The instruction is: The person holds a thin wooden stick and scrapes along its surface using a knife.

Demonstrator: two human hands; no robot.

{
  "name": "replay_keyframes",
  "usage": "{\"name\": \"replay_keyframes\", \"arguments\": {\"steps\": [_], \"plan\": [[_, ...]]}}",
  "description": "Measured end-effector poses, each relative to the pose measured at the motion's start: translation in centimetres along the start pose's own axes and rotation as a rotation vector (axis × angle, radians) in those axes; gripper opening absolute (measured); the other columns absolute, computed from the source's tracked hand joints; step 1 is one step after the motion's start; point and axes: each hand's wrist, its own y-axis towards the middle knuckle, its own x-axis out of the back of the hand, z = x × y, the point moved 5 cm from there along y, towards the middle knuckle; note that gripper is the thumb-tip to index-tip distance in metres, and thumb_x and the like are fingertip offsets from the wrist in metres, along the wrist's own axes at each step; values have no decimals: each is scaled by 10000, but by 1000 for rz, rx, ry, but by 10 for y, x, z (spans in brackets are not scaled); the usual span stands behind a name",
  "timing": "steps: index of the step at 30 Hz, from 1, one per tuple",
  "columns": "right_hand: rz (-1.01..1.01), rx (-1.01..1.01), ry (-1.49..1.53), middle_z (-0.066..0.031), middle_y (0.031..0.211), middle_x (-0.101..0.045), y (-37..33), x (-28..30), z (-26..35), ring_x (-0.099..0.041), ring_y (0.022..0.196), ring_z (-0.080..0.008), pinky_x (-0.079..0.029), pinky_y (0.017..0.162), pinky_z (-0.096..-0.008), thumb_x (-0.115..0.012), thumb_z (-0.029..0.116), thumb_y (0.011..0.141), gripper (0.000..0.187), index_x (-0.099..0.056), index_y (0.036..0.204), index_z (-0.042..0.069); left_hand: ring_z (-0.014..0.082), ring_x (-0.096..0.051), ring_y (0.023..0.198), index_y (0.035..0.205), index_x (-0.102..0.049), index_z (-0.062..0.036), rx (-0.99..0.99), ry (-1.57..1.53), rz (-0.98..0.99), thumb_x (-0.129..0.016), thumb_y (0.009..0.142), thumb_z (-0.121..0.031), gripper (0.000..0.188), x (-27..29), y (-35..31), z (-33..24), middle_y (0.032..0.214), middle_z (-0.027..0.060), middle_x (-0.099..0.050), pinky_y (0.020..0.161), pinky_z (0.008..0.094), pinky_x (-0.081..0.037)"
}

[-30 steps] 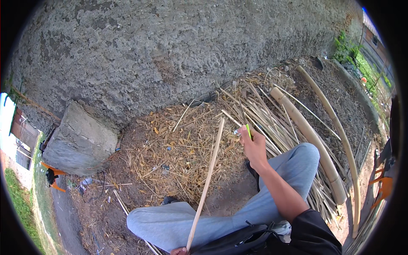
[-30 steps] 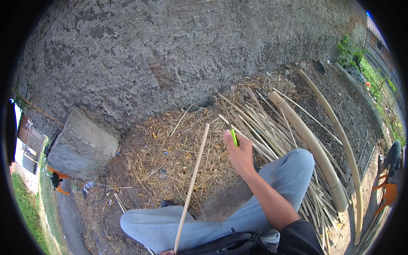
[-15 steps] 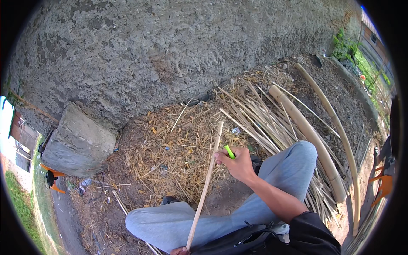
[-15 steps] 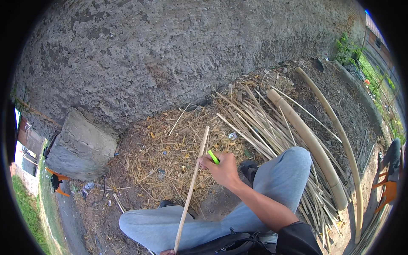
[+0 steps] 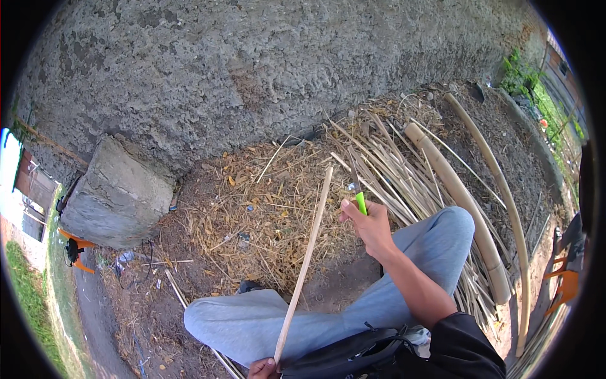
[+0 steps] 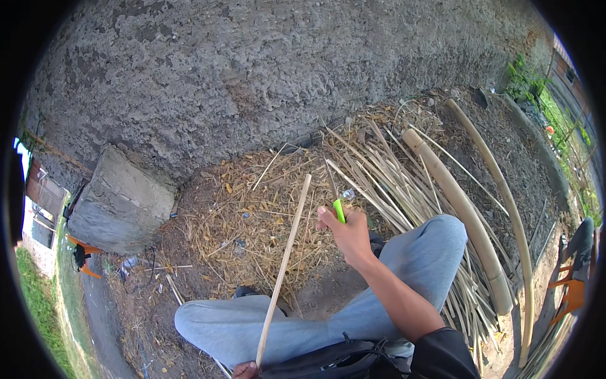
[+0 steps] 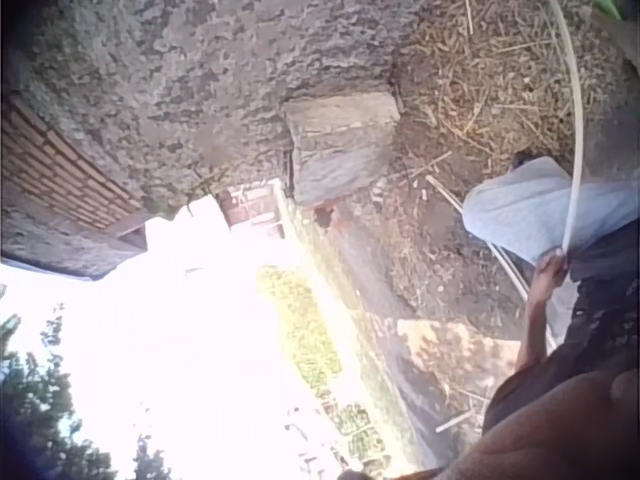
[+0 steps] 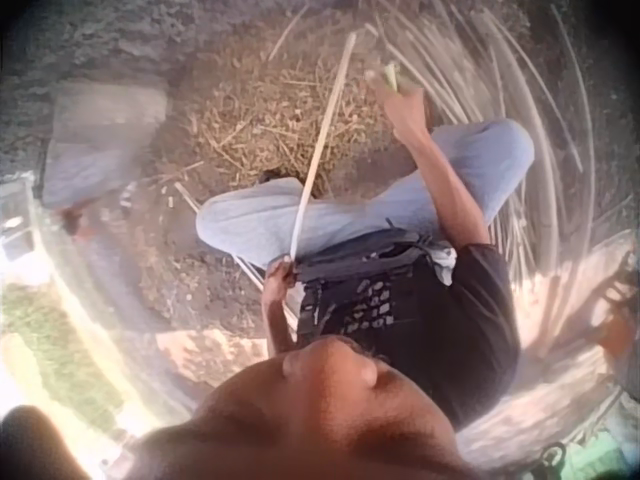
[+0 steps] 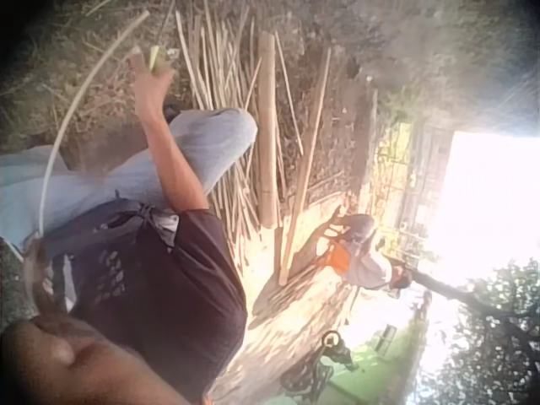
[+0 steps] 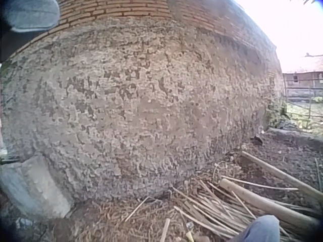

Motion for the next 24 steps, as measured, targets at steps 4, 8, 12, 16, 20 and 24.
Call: {"name": "replay_keyframes", "arguments": {"steps": [4,8,12,16,20,24], "plan": [[89,28,-75,-52,755,-688,-6,-15,-14,-362,450,-2,-219,398,-216,-704,202,929,213,-702,924,-11,71,-365,480,859,-582,-79,15,-30,-27,-545,1014,-310,281,2,-1,4,605,-36,-424,444,225,-282],[117,-31,51,-72,814,-722,-12,-26,-16,-592,699,-68,-456,623,-251,-723,182,913,231,-742,974,-39,65,-364,483,870,-587,-82,18,-25,-16,-556,1011,-335,292,1,-2,3,609,-37,-428,447,219,-277],[151,-153,7,-92,844,-734,-12,-30,-20,-644,754,-89,-492,669,-254,-730,180,909,243,-738,993,-48,59,-361,481,880,-596,-83,29,13,-108,-558,1011,-354,303,3,-1,7,610,-41,-428,446,213,-274],[182,74,-8,-99,861,-740,-8,-32,-23,-672,779,-109,-511,696,-242,-720,167,916,229,-739,1002,-44,56,-359,480,882,-595,-83,49,59,-113,-555,1016,-339,291,1,-2,3,612,-45,-423,445,208,-273],[86,183,6,-50,766,-703,-2,-34,-25,-610,636,-77,-469,562,-238,-693,187,940,231,-741,997,-31,49,-353,482,880,-588,-87,18,-23,-7,-551,1020,-319,274,0,0,4,617,-53,-416,444,204,-269],[45,-75,147,8,650,-608,8,-23,-17,-463,493,-32,-344,431,-249,-676,238,957,279,-725,999,-34,44,-342,484,867,-581,-100,-2,-28,-40,-553,1020,-334,281,4,2,12,617,-60,-408,441,208,-259]]}}
